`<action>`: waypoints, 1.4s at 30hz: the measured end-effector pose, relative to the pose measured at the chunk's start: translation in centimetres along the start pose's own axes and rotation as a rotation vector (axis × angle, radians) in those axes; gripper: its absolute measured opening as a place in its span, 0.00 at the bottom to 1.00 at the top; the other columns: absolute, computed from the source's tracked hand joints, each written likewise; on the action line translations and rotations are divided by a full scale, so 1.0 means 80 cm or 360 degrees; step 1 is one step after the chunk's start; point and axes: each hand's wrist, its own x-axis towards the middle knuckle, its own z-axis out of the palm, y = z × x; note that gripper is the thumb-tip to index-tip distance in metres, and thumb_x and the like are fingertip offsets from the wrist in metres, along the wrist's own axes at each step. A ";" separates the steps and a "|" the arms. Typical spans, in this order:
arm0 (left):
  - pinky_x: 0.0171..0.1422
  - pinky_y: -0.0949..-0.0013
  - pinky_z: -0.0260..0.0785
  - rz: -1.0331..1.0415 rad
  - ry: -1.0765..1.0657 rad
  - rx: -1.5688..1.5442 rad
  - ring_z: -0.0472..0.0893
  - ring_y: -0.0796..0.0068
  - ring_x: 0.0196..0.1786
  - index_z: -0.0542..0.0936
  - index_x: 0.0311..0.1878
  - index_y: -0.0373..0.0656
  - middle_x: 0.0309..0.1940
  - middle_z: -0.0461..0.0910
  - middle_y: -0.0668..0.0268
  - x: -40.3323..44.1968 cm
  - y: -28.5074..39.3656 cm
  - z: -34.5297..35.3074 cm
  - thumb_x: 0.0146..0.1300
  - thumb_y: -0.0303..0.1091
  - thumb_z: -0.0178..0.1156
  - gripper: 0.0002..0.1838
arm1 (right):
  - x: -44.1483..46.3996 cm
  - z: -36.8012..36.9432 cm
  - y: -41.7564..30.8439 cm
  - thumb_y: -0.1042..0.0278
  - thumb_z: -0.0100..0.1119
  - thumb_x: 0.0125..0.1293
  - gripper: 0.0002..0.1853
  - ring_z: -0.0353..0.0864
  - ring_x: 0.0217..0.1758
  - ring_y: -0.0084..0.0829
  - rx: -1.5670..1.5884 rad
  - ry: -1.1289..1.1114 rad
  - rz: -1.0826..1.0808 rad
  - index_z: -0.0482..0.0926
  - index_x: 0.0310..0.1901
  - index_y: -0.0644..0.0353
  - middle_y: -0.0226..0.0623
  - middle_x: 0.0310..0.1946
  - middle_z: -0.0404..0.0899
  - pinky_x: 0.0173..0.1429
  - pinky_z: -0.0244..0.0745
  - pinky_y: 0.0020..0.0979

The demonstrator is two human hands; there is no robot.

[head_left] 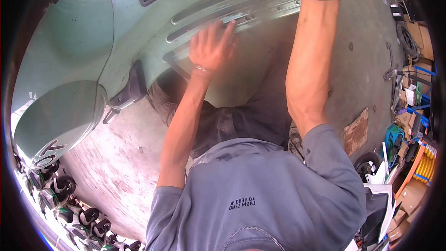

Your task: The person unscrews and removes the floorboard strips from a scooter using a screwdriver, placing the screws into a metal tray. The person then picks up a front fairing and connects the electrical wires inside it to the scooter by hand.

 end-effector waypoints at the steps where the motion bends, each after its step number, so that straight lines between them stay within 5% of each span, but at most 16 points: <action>1: 0.43 0.67 0.64 -0.0008 -0.0005 0.0004 0.78 0.76 0.40 0.87 0.55 0.72 0.45 0.82 0.81 -0.002 0.000 0.000 0.53 0.55 0.75 0.23 | -0.001 0.025 0.001 0.66 0.65 0.73 0.11 0.76 0.22 0.20 -0.0177 0.0268 -0.0026 0.85 0.48 0.66 0.26 0.21 0.77 0.31 0.75 0.24; 3: 0.42 0.68 0.65 0.0002 -0.0012 0.0023 0.78 0.76 0.40 0.88 0.54 0.72 0.45 0.82 0.81 0.001 0.001 -0.003 0.53 0.55 0.75 0.23 | -0.002 0.073 0.004 0.66 0.66 0.73 0.11 0.70 0.19 0.16 -0.0528 0.0820 0.0014 0.84 0.50 0.64 0.22 0.18 0.72 0.29 0.69 0.21; 4: 0.42 0.68 0.65 0.0005 -0.0007 0.0019 0.78 0.76 0.40 0.88 0.54 0.72 0.45 0.82 0.81 0.000 0.001 -0.003 0.53 0.55 0.75 0.23 | -0.001 0.087 0.013 0.66 0.66 0.74 0.12 0.67 0.20 0.14 -0.1420 0.1390 -0.0092 0.84 0.51 0.64 0.20 0.19 0.70 0.28 0.64 0.20; 7: 0.42 0.67 0.65 0.0008 -0.0014 0.0011 0.78 0.76 0.40 0.87 0.55 0.71 0.45 0.82 0.80 0.002 0.001 0.000 0.54 0.55 0.74 0.23 | 0.010 0.095 0.026 0.64 0.65 0.75 0.12 0.62 0.24 0.11 -0.2207 0.2008 -0.0473 0.85 0.50 0.65 0.17 0.21 0.70 0.29 0.55 0.19; 11: 0.42 0.66 0.66 0.0002 -0.0019 0.0015 0.78 0.75 0.40 0.87 0.55 0.71 0.46 0.82 0.80 -0.001 -0.002 -0.004 0.54 0.54 0.74 0.23 | 0.020 0.074 -0.001 0.59 0.64 0.75 0.15 0.73 0.29 0.18 -0.1503 0.1706 0.0094 0.89 0.39 0.65 0.25 0.25 0.80 0.35 0.67 0.24; 14: 0.43 0.66 0.65 -0.0006 -0.0029 -0.0003 0.78 0.75 0.40 0.87 0.55 0.71 0.46 0.82 0.80 0.001 0.001 -0.004 0.54 0.54 0.74 0.23 | 0.009 0.035 -0.008 0.59 0.64 0.74 0.15 0.82 0.34 0.29 -0.0702 0.0762 0.0000 0.89 0.38 0.64 0.33 0.26 0.84 0.42 0.77 0.32; 21: 0.42 0.66 0.64 0.0003 -0.0010 -0.0032 0.78 0.75 0.41 0.87 0.55 0.70 0.46 0.82 0.80 -0.002 -0.002 -0.003 0.53 0.54 0.74 0.23 | 0.005 0.064 -0.013 0.71 0.59 0.73 0.11 0.75 0.21 0.24 0.0040 0.0362 0.0121 0.82 0.51 0.68 0.31 0.20 0.78 0.32 0.75 0.27; 23: 0.42 0.66 0.64 0.0000 0.0006 -0.0056 0.78 0.75 0.41 0.87 0.55 0.70 0.46 0.82 0.80 0.000 -0.002 0.000 0.53 0.54 0.74 0.23 | 0.021 0.117 0.009 0.73 0.58 0.74 0.11 0.66 0.19 0.16 -0.1866 0.2094 -0.0026 0.80 0.54 0.67 0.25 0.18 0.72 0.26 0.63 0.22; 25: 0.42 0.66 0.65 -0.0010 -0.0022 -0.0036 0.79 0.75 0.41 0.87 0.55 0.70 0.46 0.82 0.79 -0.002 -0.001 -0.001 0.53 0.54 0.74 0.23 | 0.018 0.105 0.021 0.71 0.61 0.75 0.09 0.65 0.21 0.14 -0.2201 0.2230 -0.0331 0.82 0.51 0.65 0.24 0.18 0.71 0.26 0.58 0.23; 29: 0.42 0.66 0.65 -0.0009 -0.0006 -0.0041 0.79 0.75 0.41 0.87 0.55 0.70 0.46 0.82 0.79 -0.002 -0.003 -0.001 0.53 0.54 0.74 0.24 | 0.033 0.081 0.004 0.66 0.66 0.73 0.10 0.76 0.25 0.18 -0.1037 0.1398 0.0339 0.86 0.40 0.65 0.27 0.22 0.78 0.30 0.68 0.23; 32: 0.42 0.66 0.65 -0.0011 -0.0004 -0.0060 0.79 0.75 0.41 0.87 0.56 0.70 0.46 0.81 0.79 -0.002 -0.001 -0.002 0.53 0.54 0.74 0.24 | 0.035 0.065 0.021 0.68 0.66 0.71 0.09 0.81 0.27 0.24 -0.0913 0.1391 -0.0019 0.85 0.46 0.64 0.30 0.22 0.80 0.32 0.74 0.27; 33: 0.42 0.66 0.65 -0.0009 -0.0005 -0.0049 0.79 0.75 0.41 0.87 0.56 0.70 0.46 0.81 0.80 -0.002 -0.002 -0.001 0.53 0.54 0.74 0.24 | 0.012 0.017 0.024 0.69 0.66 0.71 0.11 0.81 0.26 0.25 -0.0248 0.0647 0.0018 0.83 0.50 0.64 0.30 0.22 0.79 0.31 0.75 0.28; 36: 0.42 0.66 0.65 -0.0004 -0.0011 -0.0033 0.79 0.75 0.41 0.87 0.56 0.70 0.46 0.82 0.80 -0.004 -0.001 -0.001 0.53 0.54 0.74 0.24 | 0.009 0.014 0.012 0.70 0.65 0.71 0.18 0.75 0.20 0.22 0.0199 0.0215 0.0126 0.79 0.60 0.64 0.29 0.21 0.75 0.27 0.72 0.28; 39: 0.42 0.66 0.65 0.0009 -0.0007 -0.0009 0.79 0.75 0.41 0.87 0.56 0.71 0.47 0.82 0.79 -0.002 -0.002 0.000 0.53 0.54 0.74 0.24 | 0.021 0.094 0.005 0.71 0.64 0.72 0.13 0.69 0.21 0.16 -0.1389 0.1741 0.0287 0.83 0.56 0.65 0.25 0.22 0.74 0.27 0.67 0.26; 41: 0.42 0.67 0.64 0.0020 -0.0014 -0.0007 0.79 0.75 0.41 0.87 0.56 0.71 0.46 0.82 0.79 -0.005 0.001 -0.001 0.53 0.54 0.74 0.24 | 0.022 0.095 0.027 0.70 0.64 0.73 0.10 0.67 0.26 0.13 -0.2252 0.2131 -0.0306 0.85 0.52 0.64 0.22 0.24 0.75 0.29 0.62 0.24; 42: 0.42 0.67 0.64 0.0008 -0.0006 -0.0034 0.79 0.75 0.41 0.87 0.56 0.71 0.46 0.82 0.79 -0.004 0.001 0.000 0.54 0.54 0.74 0.24 | 0.020 0.100 0.021 0.69 0.65 0.73 0.10 0.68 0.27 0.13 -0.2158 0.2110 -0.0133 0.85 0.51 0.64 0.23 0.25 0.76 0.30 0.63 0.23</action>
